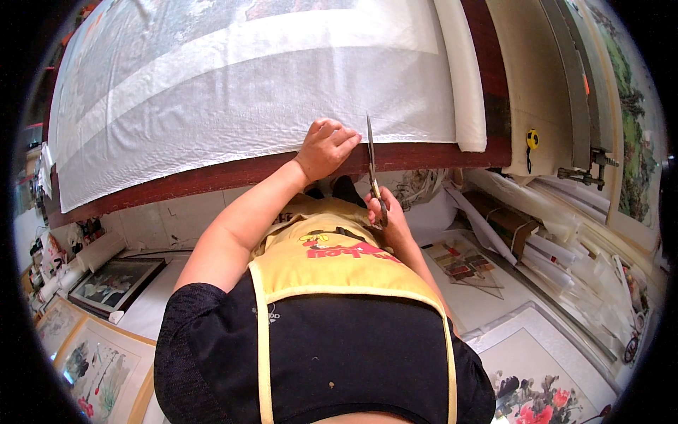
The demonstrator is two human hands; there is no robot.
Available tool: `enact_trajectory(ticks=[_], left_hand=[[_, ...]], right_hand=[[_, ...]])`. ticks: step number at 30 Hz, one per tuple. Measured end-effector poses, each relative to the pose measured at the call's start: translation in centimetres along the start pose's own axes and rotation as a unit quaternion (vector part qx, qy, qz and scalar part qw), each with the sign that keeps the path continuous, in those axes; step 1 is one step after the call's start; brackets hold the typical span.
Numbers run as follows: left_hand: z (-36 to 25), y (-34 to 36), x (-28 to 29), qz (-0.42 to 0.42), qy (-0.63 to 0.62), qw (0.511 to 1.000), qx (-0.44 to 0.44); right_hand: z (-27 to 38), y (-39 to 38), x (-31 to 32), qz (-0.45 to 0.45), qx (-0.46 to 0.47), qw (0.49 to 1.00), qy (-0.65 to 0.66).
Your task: The person unrolls a large sheet of translucent paper over a landscape painting laid on a wooden table. They measure the paper with a tape measure, cut it to size using scissors, and then trim the edges with a utility knife. The person also handles a roll of white paper and a strip of beige paper during the process.
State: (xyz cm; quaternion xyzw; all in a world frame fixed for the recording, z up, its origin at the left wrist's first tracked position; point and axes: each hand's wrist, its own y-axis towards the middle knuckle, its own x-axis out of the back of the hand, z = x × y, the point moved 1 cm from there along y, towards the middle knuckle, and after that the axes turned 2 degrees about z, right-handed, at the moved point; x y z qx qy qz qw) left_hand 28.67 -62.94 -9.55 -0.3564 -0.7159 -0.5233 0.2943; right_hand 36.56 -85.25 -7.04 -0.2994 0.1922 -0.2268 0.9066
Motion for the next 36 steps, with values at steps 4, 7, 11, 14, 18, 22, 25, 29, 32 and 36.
enact_trajectory(ticks=[4, 7, 11, 14, 18, 22, 25, 29, 32, 36], left_hand=[[0.0, -0.1, -0.1, 0.002, -0.001, 1.0, 0.002], [0.0, -0.1, 0.0, 0.008, -0.003, 1.0, 0.004], [0.0, -0.2, 0.0, 0.005, 0.004, 1.0, 0.003], [0.1, -0.2, -0.1, 0.001, -0.004, 1.0, 0.0], [0.1, -0.2, -0.1, 0.004, -0.003, 1.0, -0.001], [0.1, -0.1, 0.0, 0.004, -0.015, 1.0, -0.003], [0.1, -0.1, 0.0, 0.001, -0.02, 1.0, -0.004], [0.1, -0.1, 0.2, 0.003, -0.021, 1.0, -0.002], [0.1, -0.1, 0.2, 0.002, -0.019, 1.0, -0.003], [0.1, -0.2, 0.2, 0.008, -0.031, 0.999, 0.0]], right_hand=[[0.8, 0.2, -0.5, -0.008, 0.012, 1.0, -0.003], [1.1, 0.2, -0.6, -0.009, 0.012, 1.0, 0.007], [0.7, 0.2, -0.4, -0.01, 0.01, 0.999, 0.031], [-0.2, 0.4, 0.1, -0.01, 0.008, 0.999, 0.037], [-0.5, 0.3, 0.4, -0.001, 0.008, 1.0, 0.025], [0.2, 0.7, -0.3, -0.009, -0.005, 0.999, 0.035], [1.3, 1.2, -0.9, -0.013, 0.002, 1.0, 0.019], [1.1, 2.6, -1.0, -0.024, 0.011, 0.999, 0.018], [1.4, 2.6, -1.1, -0.027, 0.023, 0.999, 0.011], [1.6, 2.4, -0.9, -0.021, 0.023, 0.999, 0.017]])
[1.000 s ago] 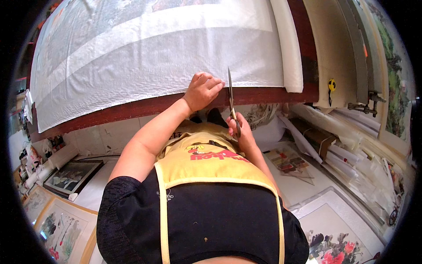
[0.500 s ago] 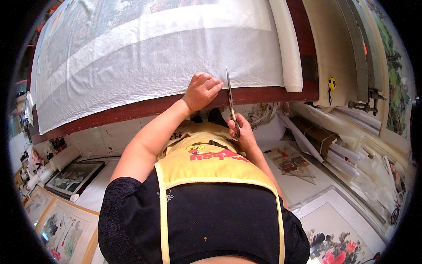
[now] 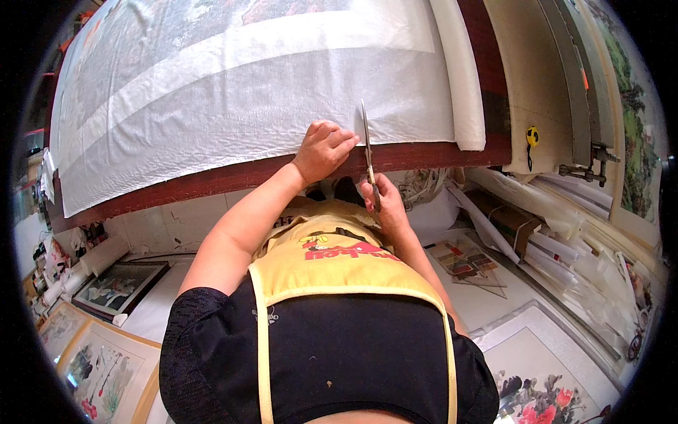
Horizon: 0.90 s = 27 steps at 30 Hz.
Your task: The person unrolls a large sheet of translucent paper over a landscape painting laid on a wooden table. They measure the paper with a tape measure, cut it to size using scissors, and then trim the edges with a utility knife. The person also handles a roll of white paper and a strip of beige paper during the process.
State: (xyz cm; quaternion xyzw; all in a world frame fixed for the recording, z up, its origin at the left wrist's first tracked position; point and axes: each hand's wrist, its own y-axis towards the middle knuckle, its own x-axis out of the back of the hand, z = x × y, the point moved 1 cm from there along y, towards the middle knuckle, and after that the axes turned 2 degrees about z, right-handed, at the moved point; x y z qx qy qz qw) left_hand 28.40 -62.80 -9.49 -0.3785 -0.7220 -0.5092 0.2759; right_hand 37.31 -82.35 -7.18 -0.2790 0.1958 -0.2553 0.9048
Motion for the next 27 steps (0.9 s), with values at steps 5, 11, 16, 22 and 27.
enact_trajectory(ticks=[5, 11, 16, 22, 27], left_hand=[[0.0, -0.9, -0.5, 0.083, -0.02, 0.996, 0.006], [-3.6, -1.9, 0.7, 0.133, 0.022, 0.99, 0.036], [-4.7, -0.7, -1.8, 0.104, 0.14, 0.983, 0.058], [-5.0, -0.5, -3.2, 0.129, 0.137, 0.978, 0.091], [-5.2, -1.2, -3.8, 0.174, 0.155, 0.969, 0.087]], right_hand=[[0.0, 0.0, 0.0, -0.006, -0.01, 1.0, -0.01], [2.6, -0.9, -0.4, -0.011, -0.062, 0.998, -0.026], [4.1, -1.7, -0.6, -0.006, -0.1, 0.995, -0.003], [4.0, -1.8, -0.8, -0.006, -0.072, 0.997, 0.008], [2.5, -1.0, -0.6, -0.009, -0.052, 0.999, -0.01]])
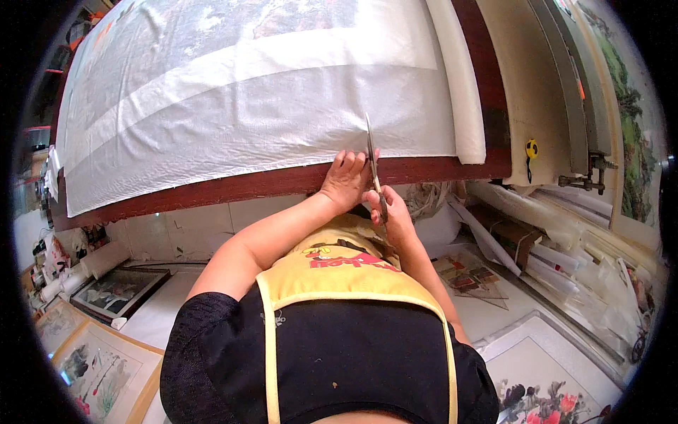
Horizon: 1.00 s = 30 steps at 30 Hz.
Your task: The person unrolls a large sheet of translucent paper over a landscape painting laid on a wooden table. They measure the paper with a tape measure, cut it to size using scissors, and then trim the edges with a utility knife. The person also handles a roll of white paper and a strip of beige paper during the process.
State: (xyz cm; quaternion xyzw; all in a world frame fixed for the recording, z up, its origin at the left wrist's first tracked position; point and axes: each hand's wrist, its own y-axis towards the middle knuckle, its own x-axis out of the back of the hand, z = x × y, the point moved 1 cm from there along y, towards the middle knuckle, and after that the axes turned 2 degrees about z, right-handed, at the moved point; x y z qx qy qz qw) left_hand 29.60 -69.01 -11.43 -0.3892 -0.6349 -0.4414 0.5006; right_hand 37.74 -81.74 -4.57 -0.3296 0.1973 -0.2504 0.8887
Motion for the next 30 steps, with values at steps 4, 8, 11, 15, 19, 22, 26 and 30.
enact_trajectory(ticks=[4, 8, 11, 15, 19, 22, 26, 30], left_hand=[[0.0, -0.5, 0.9, -0.029, -0.077, 0.997, 0.007], [0.2, -0.6, 0.7, -0.014, -0.06, 0.998, 0.011], [0.4, -0.5, 1.1, 0.001, -0.041, 0.999, 0.005], [0.8, -0.3, 1.5, -0.005, -0.051, 0.999, -0.001], [1.0, -0.5, 1.3, 0.005, -0.052, 0.999, -0.008], [1.0, -0.5, 1.2, -0.009, -0.053, 0.998, -0.014], [1.1, -0.5, 1.4, -0.013, -0.047, 0.999, -0.022], [1.2, -0.5, 1.5, 0.005, -0.034, 0.999, -0.031]], right_hand=[[-0.9, 1.0, 0.1, 0.005, 0.034, 0.999, 0.019], [-1.0, 1.5, 0.2, 0.017, 0.033, 0.999, 0.028], [-0.8, 1.6, 0.3, 0.023, 0.036, 0.998, 0.044], [-0.9, 2.0, 0.8, 0.03, 0.044, 0.997, 0.05], [-0.7, 2.1, 0.9, 0.031, 0.05, 0.996, 0.062], [-1.2, 2.3, 1.2, 0.035, 0.048, 0.996, 0.074], [-1.3, 2.5, 1.3, 0.039, 0.039, 0.995, 0.078], [-0.8, 2.6, 0.9, 0.032, 0.037, 0.996, 0.072]])
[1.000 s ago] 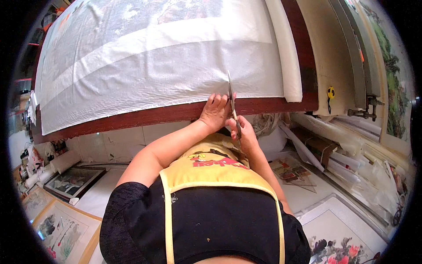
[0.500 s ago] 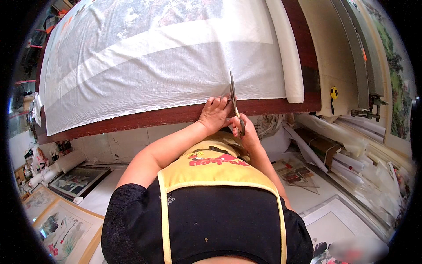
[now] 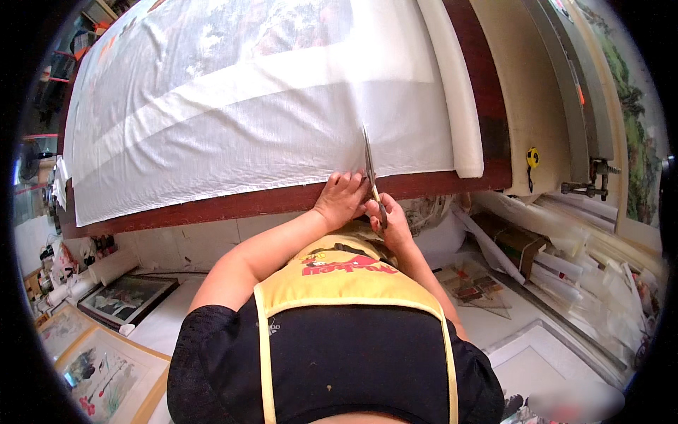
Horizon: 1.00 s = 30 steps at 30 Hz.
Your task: The person unrolls a large sheet of translucent paper over a landscape painting laid on a wooden table. They measure the paper with a tape measure, cut it to size using scissors, and then trim the edges with a utility knife. The person also handles a roll of white paper and a strip of beige paper during the process.
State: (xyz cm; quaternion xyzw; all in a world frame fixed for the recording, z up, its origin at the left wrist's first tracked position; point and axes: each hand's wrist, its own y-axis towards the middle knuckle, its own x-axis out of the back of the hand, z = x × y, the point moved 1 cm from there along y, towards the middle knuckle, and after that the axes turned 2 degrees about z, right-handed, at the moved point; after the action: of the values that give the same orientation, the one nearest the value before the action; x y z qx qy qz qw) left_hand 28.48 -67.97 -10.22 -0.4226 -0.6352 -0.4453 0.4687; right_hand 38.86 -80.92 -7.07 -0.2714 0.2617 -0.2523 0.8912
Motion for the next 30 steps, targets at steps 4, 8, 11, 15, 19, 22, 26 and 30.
enact_trajectory(ticks=[4, 8, 11, 15, 19, 22, 26, 30], left_hand=[[0.0, 0.2, 0.2, -0.029, -0.005, 1.0, -0.006], [0.2, -0.3, -1.3, -0.008, 0.007, 1.0, -0.003], [0.4, 0.1, -0.6, -0.003, -0.028, 0.999, -0.025], [0.8, 0.2, -0.4, 0.033, -0.01, 0.998, -0.045], [1.1, 0.7, 0.4, 0.074, -0.003, 0.996, -0.052], [1.1, 1.1, 1.2, 0.088, 0.005, 0.995, -0.045], [1.2, 0.6, 0.3, 0.064, -0.001, 0.997, -0.046], [1.4, 0.7, 0.4, 0.074, -0.001, 0.996, -0.053]], right_hand=[[0.8, 1.4, -0.4, 0.01, 0.024, 1.0, 0.012], [3.7, 3.1, -1.9, -0.013, 0.022, 0.999, 0.02], [4.9, 5.4, -1.9, -0.021, 0.02, 0.999, 0.03], [6.8, 7.6, -2.3, -0.011, 0.032, 0.999, 0.013], [8.1, 9.3, -2.6, -0.019, 0.025, 0.999, 0.004], [9.5, 10.7, -2.9, -0.02, 0.039, 0.999, -0.015], [11.0, 12.9, -3.2, -0.015, 0.04, 0.999, -0.014], [12.8, 16.1, -3.4, -0.01, 0.051, 0.999, -0.008]])
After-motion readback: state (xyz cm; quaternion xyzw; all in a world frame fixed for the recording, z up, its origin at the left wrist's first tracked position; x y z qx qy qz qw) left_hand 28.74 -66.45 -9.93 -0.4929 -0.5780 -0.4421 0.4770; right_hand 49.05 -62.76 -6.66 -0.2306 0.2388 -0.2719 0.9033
